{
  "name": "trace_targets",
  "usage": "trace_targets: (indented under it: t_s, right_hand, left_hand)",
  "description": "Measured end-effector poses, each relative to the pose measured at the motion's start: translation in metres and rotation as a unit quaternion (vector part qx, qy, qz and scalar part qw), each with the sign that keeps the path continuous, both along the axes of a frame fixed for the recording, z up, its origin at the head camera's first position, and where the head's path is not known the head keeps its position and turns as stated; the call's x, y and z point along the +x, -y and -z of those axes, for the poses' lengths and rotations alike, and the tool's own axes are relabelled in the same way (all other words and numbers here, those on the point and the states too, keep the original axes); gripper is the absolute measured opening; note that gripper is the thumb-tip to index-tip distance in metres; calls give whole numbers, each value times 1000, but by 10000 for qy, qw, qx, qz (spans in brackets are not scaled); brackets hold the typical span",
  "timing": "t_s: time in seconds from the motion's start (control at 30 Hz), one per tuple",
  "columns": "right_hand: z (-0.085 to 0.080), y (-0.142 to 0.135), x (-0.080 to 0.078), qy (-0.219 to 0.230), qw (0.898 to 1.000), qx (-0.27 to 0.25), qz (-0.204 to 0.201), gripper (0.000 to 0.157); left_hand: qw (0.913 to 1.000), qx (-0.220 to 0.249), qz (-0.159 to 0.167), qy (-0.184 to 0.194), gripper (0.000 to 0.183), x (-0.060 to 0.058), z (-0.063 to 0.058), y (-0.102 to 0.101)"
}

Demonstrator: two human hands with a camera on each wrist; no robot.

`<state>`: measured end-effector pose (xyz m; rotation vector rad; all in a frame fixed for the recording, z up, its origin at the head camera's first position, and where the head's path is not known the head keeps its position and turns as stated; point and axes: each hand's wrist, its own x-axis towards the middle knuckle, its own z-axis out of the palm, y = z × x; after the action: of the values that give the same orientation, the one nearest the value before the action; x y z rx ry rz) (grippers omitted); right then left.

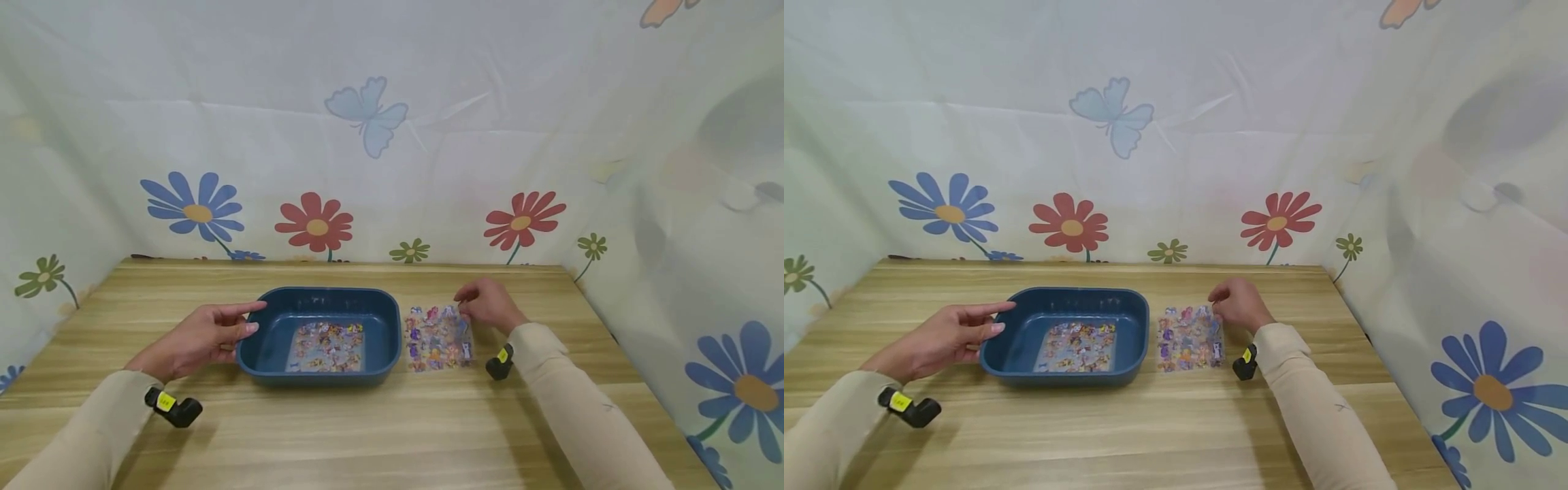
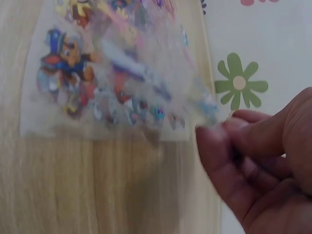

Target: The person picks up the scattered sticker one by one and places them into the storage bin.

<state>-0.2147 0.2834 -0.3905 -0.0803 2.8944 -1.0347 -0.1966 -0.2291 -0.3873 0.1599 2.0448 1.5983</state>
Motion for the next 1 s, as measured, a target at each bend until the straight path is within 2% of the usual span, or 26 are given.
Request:
trace_targets:
  t_s: [0.23, 0.5, 1.0]
  right_hand:
    - [5, -9, -1, 238, 9955, -913, 113, 23]
    - [4, -12, 0, 337, 9912, -1245, 294, 26]
    - [-12, -22, 0, 260, 9898, -1392, 158, 25]
  left_hand:
    - [10000, -48, -2, 27, 72, -2, -1, 0]
    - [10000, -83, -33, 26, 72, 0, -1, 0]
    - [10000, -57, -37, -15, 72, 2, -2, -1]
